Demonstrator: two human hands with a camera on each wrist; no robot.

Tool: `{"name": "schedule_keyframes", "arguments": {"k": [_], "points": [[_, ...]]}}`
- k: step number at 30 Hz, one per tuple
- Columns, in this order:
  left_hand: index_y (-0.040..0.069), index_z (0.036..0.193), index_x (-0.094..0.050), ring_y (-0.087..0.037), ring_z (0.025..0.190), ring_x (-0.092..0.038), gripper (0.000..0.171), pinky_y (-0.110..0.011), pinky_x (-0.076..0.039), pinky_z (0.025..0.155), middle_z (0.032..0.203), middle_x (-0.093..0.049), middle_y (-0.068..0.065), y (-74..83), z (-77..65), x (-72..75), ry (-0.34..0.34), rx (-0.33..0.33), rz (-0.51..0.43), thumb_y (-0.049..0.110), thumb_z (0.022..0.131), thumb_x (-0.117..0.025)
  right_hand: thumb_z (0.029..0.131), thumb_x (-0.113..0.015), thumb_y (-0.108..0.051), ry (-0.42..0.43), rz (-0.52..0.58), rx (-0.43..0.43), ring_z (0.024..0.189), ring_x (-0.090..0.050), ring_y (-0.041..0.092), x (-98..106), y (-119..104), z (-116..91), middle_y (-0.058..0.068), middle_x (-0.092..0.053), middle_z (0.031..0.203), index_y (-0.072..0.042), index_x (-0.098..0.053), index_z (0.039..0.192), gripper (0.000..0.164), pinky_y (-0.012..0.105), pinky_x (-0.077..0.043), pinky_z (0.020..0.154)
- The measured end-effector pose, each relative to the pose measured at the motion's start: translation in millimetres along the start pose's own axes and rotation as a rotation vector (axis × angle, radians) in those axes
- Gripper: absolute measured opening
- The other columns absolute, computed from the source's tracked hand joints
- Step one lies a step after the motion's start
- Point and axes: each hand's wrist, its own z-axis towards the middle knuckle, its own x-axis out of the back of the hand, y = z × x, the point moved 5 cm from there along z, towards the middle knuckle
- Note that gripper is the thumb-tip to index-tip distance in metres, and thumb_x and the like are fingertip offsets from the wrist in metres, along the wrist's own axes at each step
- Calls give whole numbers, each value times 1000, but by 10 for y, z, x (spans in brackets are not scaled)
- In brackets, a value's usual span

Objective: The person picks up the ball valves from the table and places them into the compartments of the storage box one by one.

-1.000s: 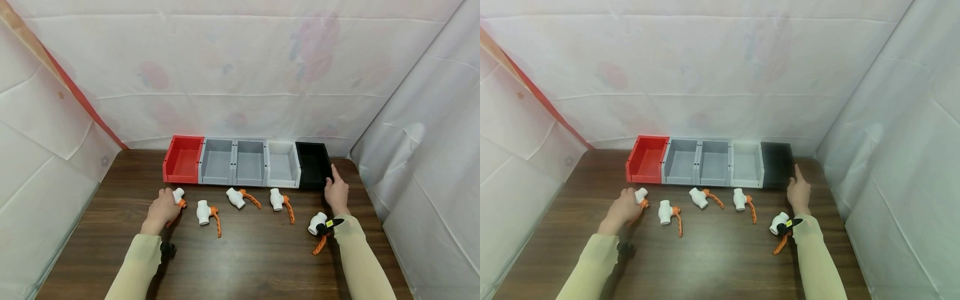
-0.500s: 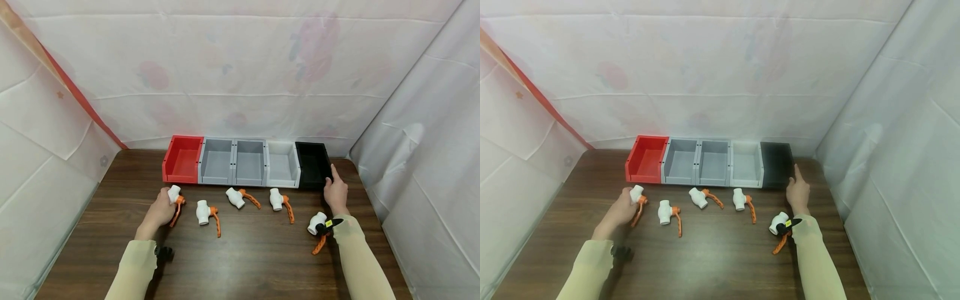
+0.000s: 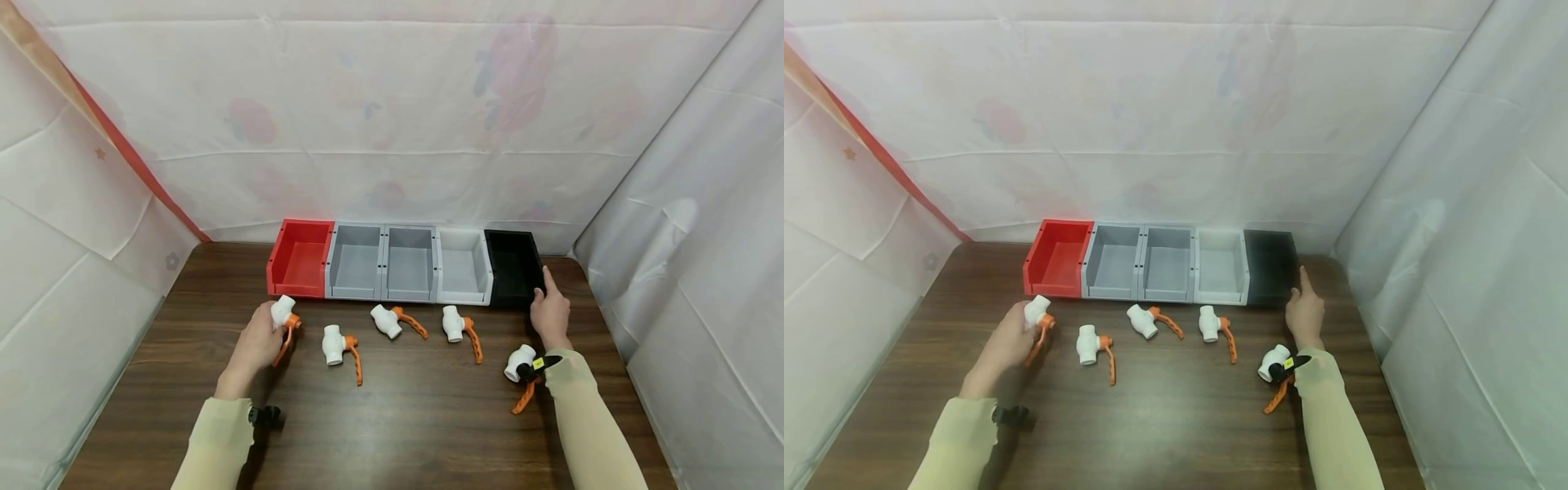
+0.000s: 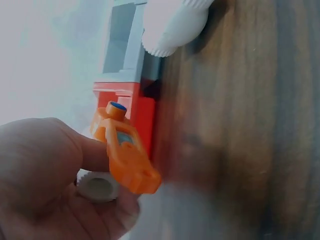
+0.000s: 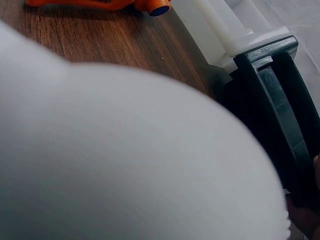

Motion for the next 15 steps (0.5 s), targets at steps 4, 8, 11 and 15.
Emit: {"name": "schedule_keyframes", "arguments": {"k": [4,8,11,15], "points": [[-12,141,-30,-43,105,-53,53,-63,-46,91,127,-47,-30,76,4,41,-14,13,24,5,97,-55,106,-45,-11,7,4,0,78,-58,48,-8,18,-3,35,-61,117,-21,-26,159,58,63,-44,85],[-12,143,-24,-43,103,-53,56,-63,-47,90,130,-45,-32,138,21,82,-17,20,0,8,100,-53,105,-46,-11,18,8,6,73,-57,44,-15,20,0,35,-63,110,-21,-27,159,58,63,-44,84],[-12,145,-20,-43,102,-55,59,-62,-49,89,130,-47,-34,162,49,119,-22,-1,-30,10,101,-52,105,-46,-11,24,6,12,65,-53,40,-15,16,0,35,-64,101,-21,-27,159,58,61,-45,82],[-11,146,-20,-41,99,-58,59,-59,-50,86,126,-52,-34,194,91,173,-29,-29,-39,15,103,-50,105,-46,-11,32,3,18,64,-53,40,-7,16,-3,35,-64,100,-20,-27,159,58,61,-45,81]]}}
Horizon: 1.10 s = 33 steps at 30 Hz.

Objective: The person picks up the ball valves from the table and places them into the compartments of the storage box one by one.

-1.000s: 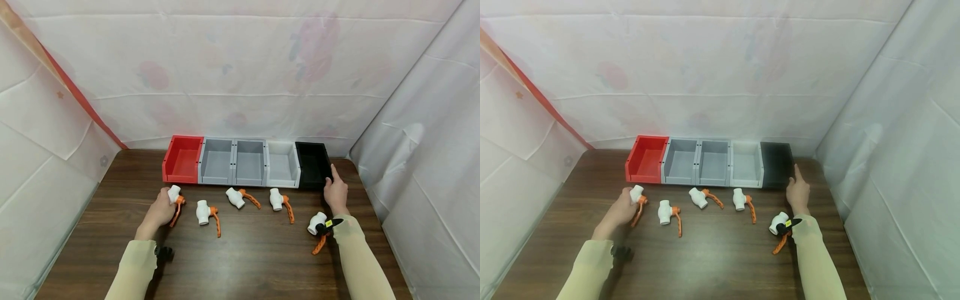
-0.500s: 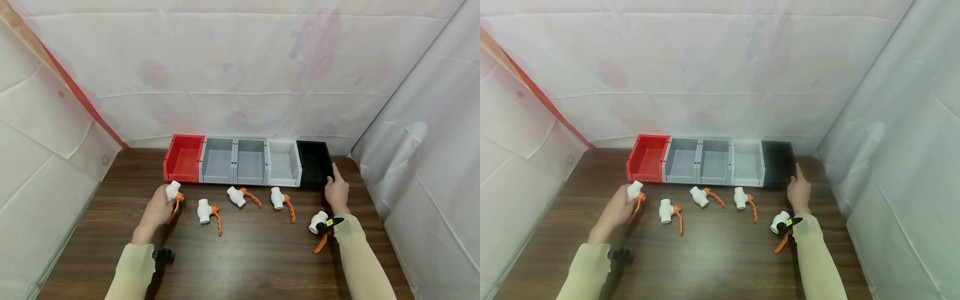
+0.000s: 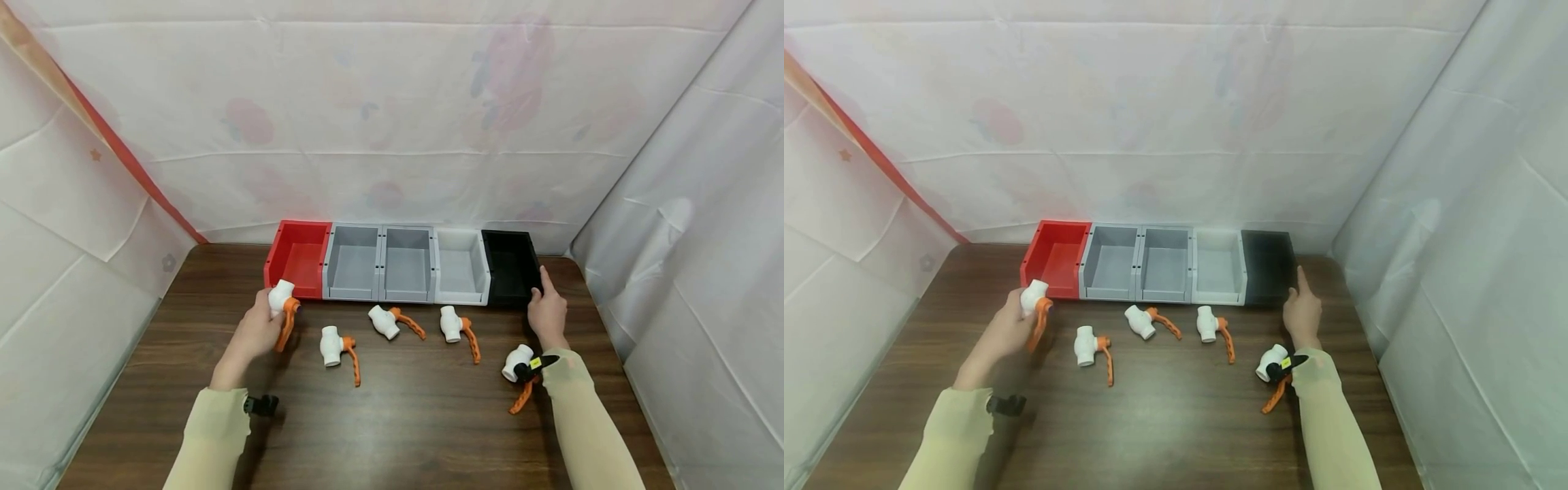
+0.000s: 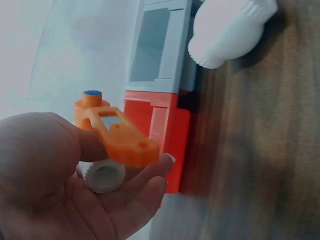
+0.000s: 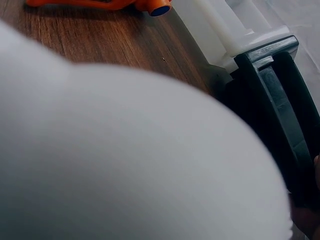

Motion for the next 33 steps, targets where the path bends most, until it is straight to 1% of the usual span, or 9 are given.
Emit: {"name": "schedule_keyframes", "arguments": {"k": [6,10,12,15,18,24,27,29,33], "points": [[-13,141,-30,-42,99,-58,56,-59,-50,84,124,-53,-33,68,71,97,13,15,37,21,102,-52,105,-46,-10,1,-2,-2,67,-54,42,-4,9,-6,35,-64,103,-21,-27,159,58,61,-45,81],[-13,134,-39,-43,99,-55,51,-60,-48,87,121,-52,-32,117,130,159,60,10,71,21,100,-55,105,-46,-11,-3,-7,-6,70,-55,44,-9,14,-12,35,-64,102,-21,-27,159,58,62,-44,83],[-13,132,-42,-43,98,-53,49,-59,-48,86,120,-49,-30,142,158,185,89,5,83,20,99,-57,105,-46,-10,-2,-7,-6,75,-57,47,-7,12,-13,35,-63,107,-20,-28,159,57,63,-44,84],[-13,129,-47,-41,95,-50,48,-56,-49,82,116,-44,-27,177,189,217,142,4,98,18,96,-60,105,-46,-11,-5,-4,-9,85,-58,51,-6,8,-9,35,-62,114,-20,-27,159,57,64,-43,87],[-12,128,-52,-39,91,-51,47,-54,-50,78,112,-46,-25,201,213,243,207,10,115,18,94,-64,105,-46,-10,-6,-1,-8,93,-58,54,-4,-2,-7,35,-60,119,-20,-27,159,58,65,-42,89],[-10,131,-57,-40,85,-54,47,-56,-48,77,105,-53,-25,205,255,260,380,-21,149,13,91,-68,105,-46,-10,7,-1,0,95,-57,55,-13,1,-1,35,-60,120,-20,-28,159,58,65,-42,89],[-6,134,-57,-40,86,-56,49,-58,-48,78,106,-56,-25,192,276,254,435,-35,149,11,90,-70,105,-46,-10,7,-3,0,93,-58,54,-28,16,-1,35,-61,118,-21,-28,159,58,64,-43,88],[-5,136,-57,-41,88,-57,50,-59,-48,80,108,-57,-25,187,297,245,441,-35,147,11,90,-70,105,-45,-10,6,-2,0,91,-58,54,-28,14,0,35,-61,118,-21,-27,159,58,64,-43,87],[-2,138,-55,-41,95,-57,52,-60,-48,86,112,-57,-25,184,374,226,397,-3,147,15,91,-69,106,-45,-11,4,3,-4,87,-58,52,-20,11,4,35,-62,115,-22,-26,159,58,64,-43,86]]}}
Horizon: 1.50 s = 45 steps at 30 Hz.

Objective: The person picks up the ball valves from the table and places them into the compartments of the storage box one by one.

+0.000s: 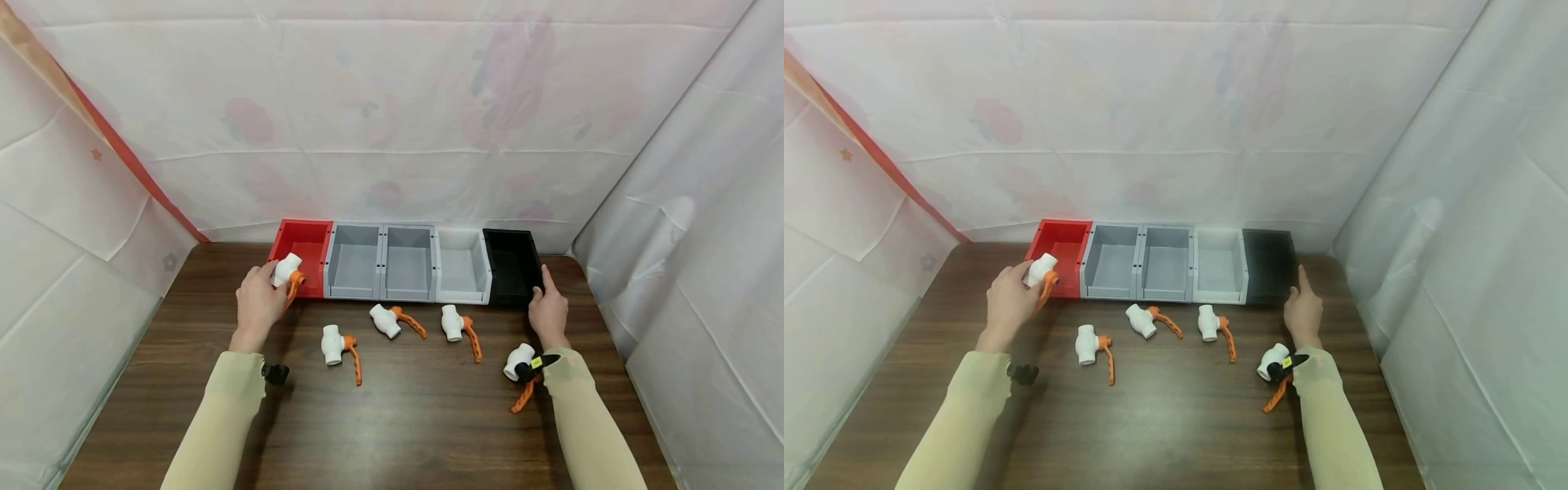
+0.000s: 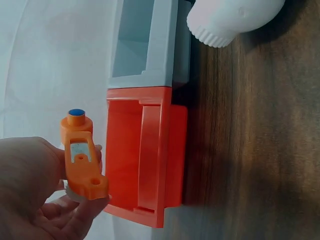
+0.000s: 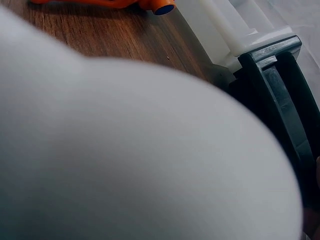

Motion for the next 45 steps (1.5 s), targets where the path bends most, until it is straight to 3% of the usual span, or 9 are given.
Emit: {"name": "schedule_keyframes", "arguments": {"k": [7,16,21,25,32,37,45], "points": [[-2,132,-58,-43,100,-57,47,-61,-45,90,114,-61,-27,18,215,-107,-48,43,31,21,93,-66,106,-45,-11,7,-2,2,87,-58,52,8,13,11,35,-63,114,-23,-27,159,58,63,-44,87],[-7,131,-53,-46,104,-56,52,-62,-43,96,120,-59,-30,40,448,-190,-81,83,35,21,91,-67,106,-45,-11,9,3,10,73,-57,46,24,6,-7,36,-63,111,-21,-27,159,57,62,-45,81],[-9,126,-54,-46,99,-59,46,-61,-45,94,114,-61,-30,135,534,-231,-90,73,44,20,91,-64,106,-46,-11,18,7,10,86,-59,51,47,18,7,35,-62,114,-20,-29,158,56,63,-45,85],[-10,122,-51,-45,94,-61,43,-57,-53,86,110,-59,-29,131,603,-297,-136,123,46,20,93,-63,106,-45,-11,11,3,11,87,-59,52,40,6,7,35,-62,114,-21,-28,159,57,64,-45,85],[-8,114,-47,-39,88,-59,39,-50,-56,80,100,-53,-25,102,692,-431,-232,192,90,20,92,-62,105,-46,-11,-2,10,4,78,-58,48,16,12,-9,35,-61,117,-22,-28,159,57,63,-45,84],[-7,112,-48,-40,89,-58,38,-51,-55,81,100,-54,-25,139,738,-491,-246,204,103,20,91,-64,105,-46,-11,8,9,0,77,-58,47,28,17,-9,35,-60,119,-22,-28,159,57,62,-45,84],[-5,105,-50,-41,89,-57,35,-56,-51,81,97,-57,-24,93,729,-605,-281,236,170,22,89,-64,104,-49,-9,1,14,6,57,-46,33,-29,9,-38,35,-63,110,-20,-32,158,57,56,-46,74]]}}
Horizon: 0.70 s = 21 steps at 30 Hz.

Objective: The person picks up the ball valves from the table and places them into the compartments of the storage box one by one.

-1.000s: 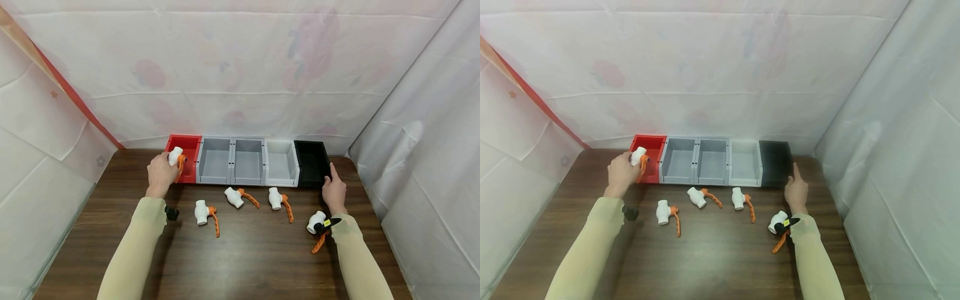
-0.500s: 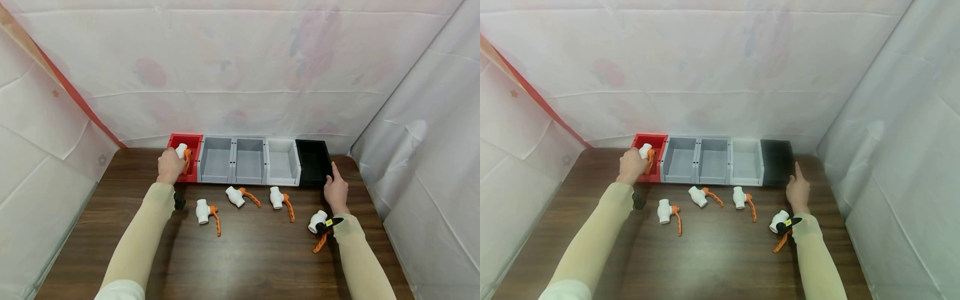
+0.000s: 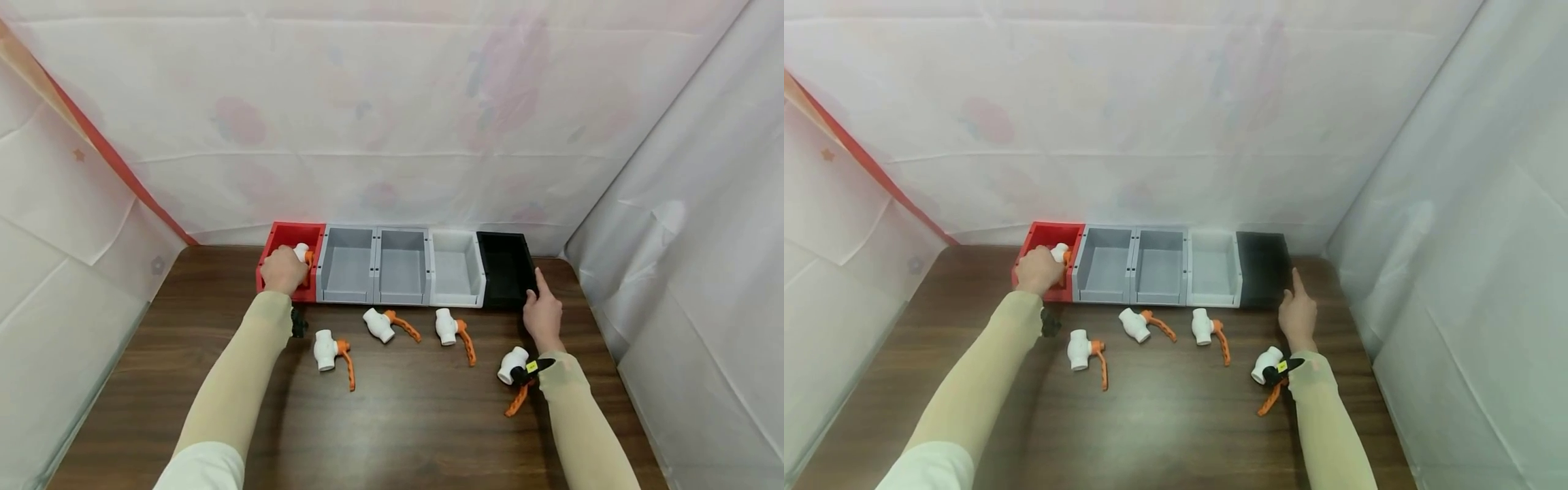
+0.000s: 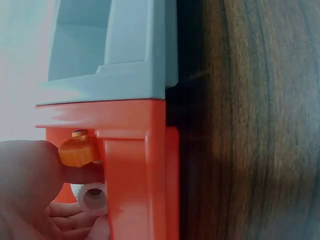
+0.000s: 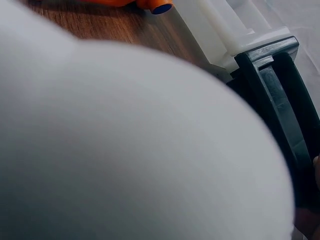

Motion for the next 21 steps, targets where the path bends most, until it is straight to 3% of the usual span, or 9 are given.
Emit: {"name": "schedule_keyframes", "arguments": {"k": [7,15,21], "points": [[-4,105,-48,-39,83,-58,37,-54,-52,78,92,-58,-22,21,34,-114,-14,7,27,26,90,-63,104,-49,-9,29,0,8,63,-51,38,60,7,-7,35,-63,113,-19,-33,157,57,59,-46,76],[-6,112,-48,-40,89,-59,42,-53,-54,83,101,-58,-24,34,68,-172,15,-4,-76,26,90,-66,104,-49,-9,28,0,-1,57,-45,34,84,60,-9,34,-64,98,-21,-32,157,57,55,-45,71],[-4,105,-53,-38,84,-62,36,-52,-55,80,95,-63,-23,34,106,-187,43,-36,-94,26,90,-66,104,-50,-9,35,3,0,61,-49,36,114,63,-23,35,-64,108,-21,-33,157,57,58,-46,76]]}}
